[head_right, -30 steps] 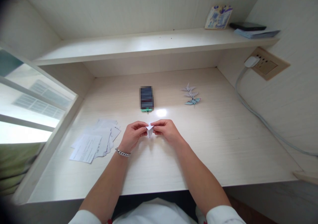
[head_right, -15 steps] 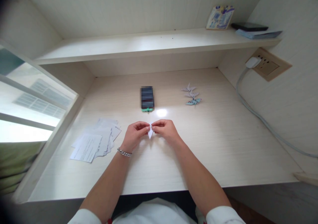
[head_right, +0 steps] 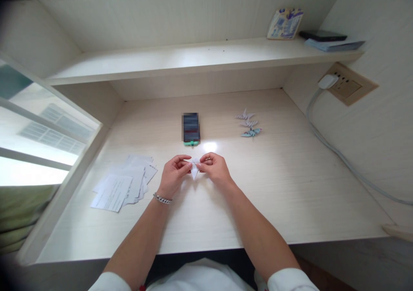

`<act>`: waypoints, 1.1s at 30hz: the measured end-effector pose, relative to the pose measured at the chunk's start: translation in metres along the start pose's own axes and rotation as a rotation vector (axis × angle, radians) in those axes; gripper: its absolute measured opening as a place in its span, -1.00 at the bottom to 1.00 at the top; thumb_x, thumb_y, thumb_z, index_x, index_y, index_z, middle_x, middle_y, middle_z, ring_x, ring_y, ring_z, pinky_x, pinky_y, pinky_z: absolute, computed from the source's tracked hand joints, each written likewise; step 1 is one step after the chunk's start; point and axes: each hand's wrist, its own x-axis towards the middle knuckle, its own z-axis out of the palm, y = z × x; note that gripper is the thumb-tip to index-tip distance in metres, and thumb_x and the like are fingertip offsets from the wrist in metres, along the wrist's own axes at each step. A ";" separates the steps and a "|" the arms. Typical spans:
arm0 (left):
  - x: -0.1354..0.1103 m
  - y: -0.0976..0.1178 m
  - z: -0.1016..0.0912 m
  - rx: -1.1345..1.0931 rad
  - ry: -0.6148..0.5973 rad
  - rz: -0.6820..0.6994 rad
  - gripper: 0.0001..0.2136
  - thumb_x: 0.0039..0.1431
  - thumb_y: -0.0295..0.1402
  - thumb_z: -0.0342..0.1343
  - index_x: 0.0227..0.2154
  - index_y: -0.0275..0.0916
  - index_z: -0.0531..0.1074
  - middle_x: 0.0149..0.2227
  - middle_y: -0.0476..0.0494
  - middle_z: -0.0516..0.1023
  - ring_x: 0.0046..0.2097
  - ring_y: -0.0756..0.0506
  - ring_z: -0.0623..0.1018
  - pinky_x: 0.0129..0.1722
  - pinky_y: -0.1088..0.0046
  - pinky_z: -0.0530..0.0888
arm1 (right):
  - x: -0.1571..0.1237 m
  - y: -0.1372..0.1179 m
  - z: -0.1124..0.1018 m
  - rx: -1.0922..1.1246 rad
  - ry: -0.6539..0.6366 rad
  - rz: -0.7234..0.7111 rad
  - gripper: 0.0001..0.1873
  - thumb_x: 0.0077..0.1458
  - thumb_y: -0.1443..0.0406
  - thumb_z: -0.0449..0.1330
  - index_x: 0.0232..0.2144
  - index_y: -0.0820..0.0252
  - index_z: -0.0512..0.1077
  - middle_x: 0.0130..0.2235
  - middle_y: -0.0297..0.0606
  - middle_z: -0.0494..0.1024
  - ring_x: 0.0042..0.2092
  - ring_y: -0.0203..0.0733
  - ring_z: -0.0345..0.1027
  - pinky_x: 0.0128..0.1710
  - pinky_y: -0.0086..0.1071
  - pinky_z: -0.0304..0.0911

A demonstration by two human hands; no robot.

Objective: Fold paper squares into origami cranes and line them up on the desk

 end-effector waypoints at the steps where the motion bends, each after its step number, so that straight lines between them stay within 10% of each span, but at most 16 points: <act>1: 0.000 0.000 0.000 -0.005 0.003 0.006 -0.66 -0.14 -0.31 0.29 -0.26 -0.31 0.45 -0.47 -0.09 0.54 -0.44 0.00 0.50 -0.36 0.46 0.46 | 0.000 -0.001 0.000 0.000 0.002 0.001 -0.64 -0.36 0.18 0.41 -0.49 0.21 0.40 -0.57 -0.32 0.52 -0.49 -0.21 0.41 -0.37 -0.29 0.36; 33: 0.000 -0.007 0.005 0.251 -0.048 -0.006 -0.74 -0.02 -0.17 0.17 -0.43 -0.30 0.48 -0.50 -0.11 0.52 -0.44 -0.03 0.49 -0.41 0.48 0.40 | 0.006 0.007 -0.002 -0.131 0.119 -0.086 -0.68 -0.16 0.07 0.29 -0.47 0.20 0.44 -0.53 -0.28 0.51 -0.48 -0.23 0.36 -0.47 -0.36 0.27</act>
